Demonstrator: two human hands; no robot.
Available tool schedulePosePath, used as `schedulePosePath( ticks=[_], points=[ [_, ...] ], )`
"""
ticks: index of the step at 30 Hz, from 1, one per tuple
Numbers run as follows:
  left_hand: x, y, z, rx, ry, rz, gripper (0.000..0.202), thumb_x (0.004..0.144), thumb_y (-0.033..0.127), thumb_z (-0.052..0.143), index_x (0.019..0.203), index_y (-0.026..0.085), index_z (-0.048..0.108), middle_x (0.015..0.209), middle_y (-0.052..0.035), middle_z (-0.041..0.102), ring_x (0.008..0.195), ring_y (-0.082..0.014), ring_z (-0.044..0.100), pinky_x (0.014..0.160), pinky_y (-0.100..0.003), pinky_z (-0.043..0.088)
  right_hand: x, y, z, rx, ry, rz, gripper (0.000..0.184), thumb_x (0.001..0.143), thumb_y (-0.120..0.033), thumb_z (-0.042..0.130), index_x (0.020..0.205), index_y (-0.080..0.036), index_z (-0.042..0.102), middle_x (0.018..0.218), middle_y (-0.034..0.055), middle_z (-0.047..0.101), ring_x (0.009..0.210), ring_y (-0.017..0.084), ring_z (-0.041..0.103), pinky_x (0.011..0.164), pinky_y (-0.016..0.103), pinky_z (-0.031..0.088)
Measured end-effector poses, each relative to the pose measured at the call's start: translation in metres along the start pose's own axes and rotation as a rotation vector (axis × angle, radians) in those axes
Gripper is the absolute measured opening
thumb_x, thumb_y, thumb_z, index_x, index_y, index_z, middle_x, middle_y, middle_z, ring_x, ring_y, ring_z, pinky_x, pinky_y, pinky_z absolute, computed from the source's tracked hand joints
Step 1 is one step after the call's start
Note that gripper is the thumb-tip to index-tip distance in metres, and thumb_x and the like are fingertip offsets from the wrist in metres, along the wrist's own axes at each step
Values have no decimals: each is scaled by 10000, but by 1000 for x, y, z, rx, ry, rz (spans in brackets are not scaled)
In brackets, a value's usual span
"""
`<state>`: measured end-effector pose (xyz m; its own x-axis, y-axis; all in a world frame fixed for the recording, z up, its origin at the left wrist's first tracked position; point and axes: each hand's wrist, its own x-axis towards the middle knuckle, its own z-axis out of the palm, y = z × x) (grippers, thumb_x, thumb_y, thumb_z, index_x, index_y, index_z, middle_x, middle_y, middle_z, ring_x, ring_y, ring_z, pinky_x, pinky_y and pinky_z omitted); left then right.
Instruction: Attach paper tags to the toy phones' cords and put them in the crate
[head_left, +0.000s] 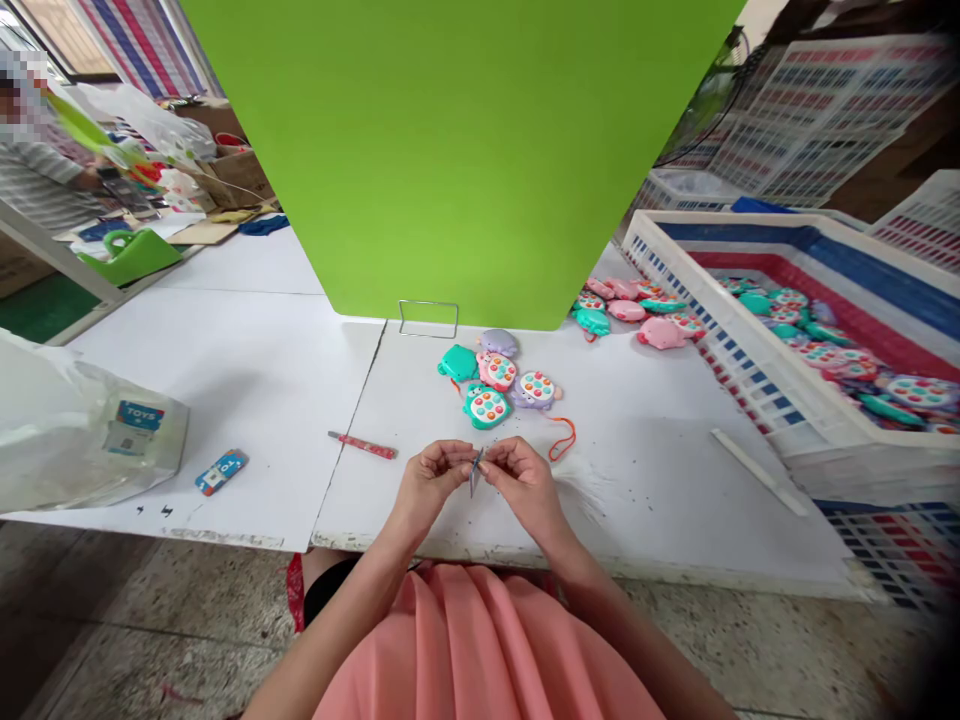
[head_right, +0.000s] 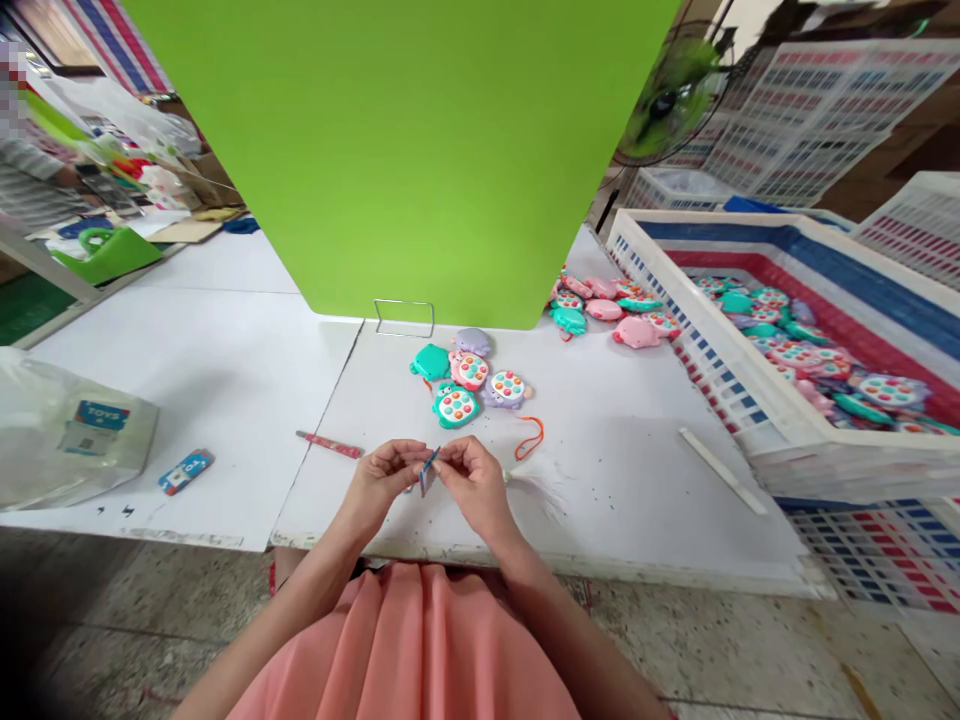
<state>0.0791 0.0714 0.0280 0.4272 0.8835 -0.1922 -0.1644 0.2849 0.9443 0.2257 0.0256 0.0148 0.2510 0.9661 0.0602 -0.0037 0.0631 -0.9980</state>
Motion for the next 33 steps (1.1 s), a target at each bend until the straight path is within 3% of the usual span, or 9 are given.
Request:
schedulePosePath(
  ticks=[5,12,16,20,24,28,33],
  points=[
    [-1,-2,1,187,36,106,251,689,273,705,899,157,631,798,-32,673,722,-142,611,647,-246,487,-2,-2,2,61,-38,16,147,740,-271,661,790,-197,544,684,-16,580,642,123,544,616,254,453],
    [-7,9,4,607,17,341,239,796,181,561,1031,202,597,871,-36,644,825,-158,603,780,-295,482,-1,4,-4,19,-202,57,316,835,-390,559,1104,-224,574,650,-36,506,529,95,479,457,206,371],
    [-5,11,6,587,-20,324,254,793,160,546,1042,201,566,851,-24,623,799,-147,593,752,-279,483,1,3,-8,4,-259,42,279,797,-356,618,1037,-214,617,652,-35,541,584,104,499,550,225,394],
    [4,9,4,507,-23,296,168,805,195,555,972,182,540,810,-12,612,732,-127,579,704,-252,475,3,-1,-15,-20,-259,112,183,783,-356,620,832,-182,650,723,-3,618,637,121,535,603,244,413],
    [30,5,-1,611,-69,303,250,834,243,535,1077,187,542,906,-42,626,792,-147,588,723,-272,480,4,4,-26,-41,-150,125,201,776,-380,624,769,-180,644,688,-8,608,632,124,526,597,241,414],
    [72,-7,0,929,-29,436,326,812,237,565,1134,188,542,1148,-97,563,1074,-222,516,883,-356,448,4,12,-43,-64,15,168,261,775,-435,619,790,-175,645,589,-26,538,493,91,414,458,211,328],
    [116,-28,15,1221,-115,482,676,676,308,718,1277,159,445,1344,-160,411,1242,-317,360,1007,-458,344,0,16,-67,-38,163,182,282,756,-463,636,758,-182,620,552,-37,470,459,88,353,404,217,252]
  ],
)
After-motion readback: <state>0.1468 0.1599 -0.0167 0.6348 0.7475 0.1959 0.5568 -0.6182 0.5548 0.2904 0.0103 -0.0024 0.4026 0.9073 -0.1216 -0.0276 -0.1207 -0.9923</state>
